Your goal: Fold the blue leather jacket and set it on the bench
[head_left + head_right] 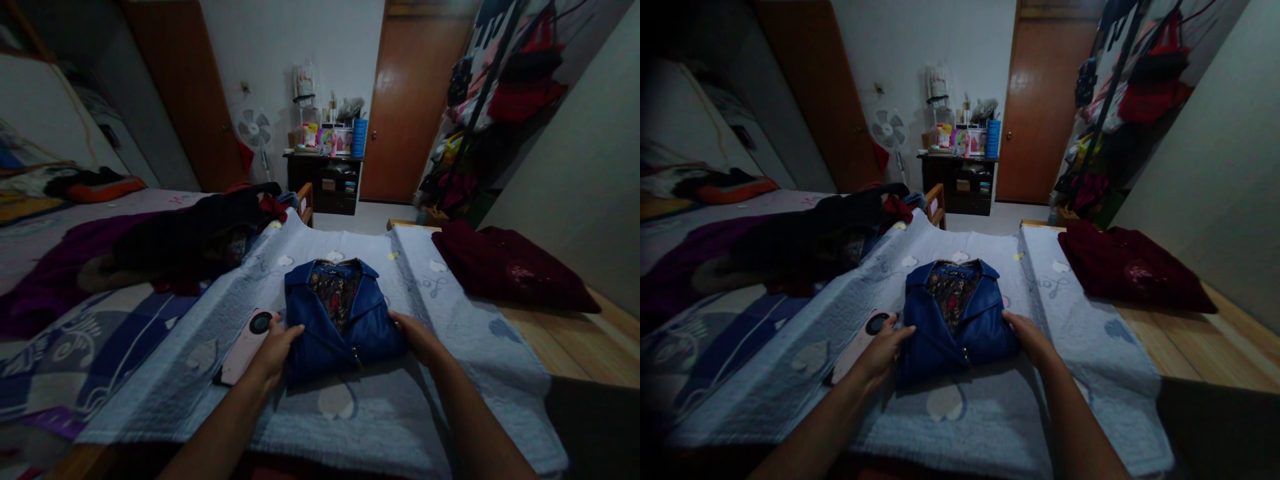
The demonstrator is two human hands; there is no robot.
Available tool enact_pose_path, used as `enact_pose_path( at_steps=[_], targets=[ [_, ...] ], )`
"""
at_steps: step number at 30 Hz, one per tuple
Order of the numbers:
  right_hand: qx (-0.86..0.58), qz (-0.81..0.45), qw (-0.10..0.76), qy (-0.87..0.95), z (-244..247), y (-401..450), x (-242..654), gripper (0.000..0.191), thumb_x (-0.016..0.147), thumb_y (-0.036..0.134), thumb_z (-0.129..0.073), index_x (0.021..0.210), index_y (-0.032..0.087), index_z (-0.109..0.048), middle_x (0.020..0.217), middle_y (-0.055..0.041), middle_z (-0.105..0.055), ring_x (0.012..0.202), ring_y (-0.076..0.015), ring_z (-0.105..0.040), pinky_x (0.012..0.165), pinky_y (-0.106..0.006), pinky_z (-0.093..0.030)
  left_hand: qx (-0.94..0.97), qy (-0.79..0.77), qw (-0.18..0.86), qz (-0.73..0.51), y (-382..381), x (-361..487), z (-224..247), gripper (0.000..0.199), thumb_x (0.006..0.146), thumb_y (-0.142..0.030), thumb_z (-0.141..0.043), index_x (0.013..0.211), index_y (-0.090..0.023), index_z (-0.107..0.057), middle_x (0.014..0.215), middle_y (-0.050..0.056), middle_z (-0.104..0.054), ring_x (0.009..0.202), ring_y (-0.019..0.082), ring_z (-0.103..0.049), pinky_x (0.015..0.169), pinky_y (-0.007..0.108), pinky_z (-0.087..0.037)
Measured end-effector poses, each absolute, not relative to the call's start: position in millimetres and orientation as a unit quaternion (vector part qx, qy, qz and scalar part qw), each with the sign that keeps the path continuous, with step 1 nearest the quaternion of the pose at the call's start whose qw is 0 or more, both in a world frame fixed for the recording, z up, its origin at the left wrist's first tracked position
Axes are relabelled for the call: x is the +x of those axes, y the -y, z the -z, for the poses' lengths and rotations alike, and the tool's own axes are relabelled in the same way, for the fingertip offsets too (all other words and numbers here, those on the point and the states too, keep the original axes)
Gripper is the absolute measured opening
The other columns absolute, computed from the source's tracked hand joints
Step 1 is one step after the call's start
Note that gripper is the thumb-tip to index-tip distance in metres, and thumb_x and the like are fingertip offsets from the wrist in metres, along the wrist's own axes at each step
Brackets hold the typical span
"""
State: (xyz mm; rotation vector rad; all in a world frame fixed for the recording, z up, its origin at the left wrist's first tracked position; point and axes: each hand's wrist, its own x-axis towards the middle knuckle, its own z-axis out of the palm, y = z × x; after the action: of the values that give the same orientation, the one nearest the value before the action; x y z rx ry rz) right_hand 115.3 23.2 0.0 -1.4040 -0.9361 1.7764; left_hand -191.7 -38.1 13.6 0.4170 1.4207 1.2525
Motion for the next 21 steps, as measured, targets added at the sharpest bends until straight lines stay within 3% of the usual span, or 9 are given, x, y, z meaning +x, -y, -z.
enact_pose_path(
  at_steps=[4, 6, 12, 21],
  targets=[
    [-0.496, -0.762, 0.286, 0.302, -3.3, -32.1, 108.8, 0.036, 0.083, 0.044, -0.064, 0.101, 0.013, -0.069, 0.094, -0.0133, -0.075, 0.089, -0.0243, -0.072, 0.087, -0.037, -0.055, 0.161, -0.541, 0.655, -0.502, 31.0, -195.4, -14.7, 0.042, 0.075, -0.021, -0.071, 0.113, -0.017, -0.057, 0.096, 0.011, -0.073, 0.089, 0.026, -0.072, 0.079, 0.037, -0.059],
    [-0.500, -0.779, 0.268, 0.267, -1.1, -35.3, 106.6, 0.037, 0.084, 0.044, -0.063, 0.103, 0.012, -0.068, 0.093, -0.0144, -0.075, 0.087, -0.0255, -0.073, 0.087, -0.040, -0.055, 0.162, -0.523, 0.680, -0.488, 28.1, -193.4, -13.8, 0.037, 0.074, -0.023, -0.072, 0.107, -0.014, -0.061, 0.092, 0.013, -0.074, 0.086, 0.028, -0.072, 0.077, 0.040, -0.059],
    [-0.479, -0.724, 0.368, 0.333, 6.7, -32.7, 100.2, 0.042, 0.074, 0.030, -0.073, 0.113, 0.016, -0.064, 0.100, -0.0103, -0.075, 0.084, -0.0255, -0.073, 0.085, -0.040, -0.056, 0.239, -0.522, 0.611, -0.545, 23.8, -183.7, -10.4, 0.064, 0.065, -0.012, -0.078, 0.124, -0.019, -0.053, 0.107, 0.009, -0.073, 0.094, 0.024, -0.071, 0.088, 0.040, -0.056],
    [-0.458, -0.643, 0.456, 0.412, -4.9, 18.8, 100.8, 0.054, 0.074, 0.043, -0.074, 0.123, 0.025, -0.060, 0.122, -0.0049, -0.068, 0.113, -0.0289, -0.063, 0.096, -0.042, -0.050, 0.409, -0.512, 0.536, -0.532, 28.1, -187.7, -11.3, 0.073, 0.068, -0.024, -0.079, 0.134, -0.019, -0.046, 0.130, 0.011, -0.062, 0.116, 0.026, -0.061, 0.104, 0.042, -0.046]
  ],
)
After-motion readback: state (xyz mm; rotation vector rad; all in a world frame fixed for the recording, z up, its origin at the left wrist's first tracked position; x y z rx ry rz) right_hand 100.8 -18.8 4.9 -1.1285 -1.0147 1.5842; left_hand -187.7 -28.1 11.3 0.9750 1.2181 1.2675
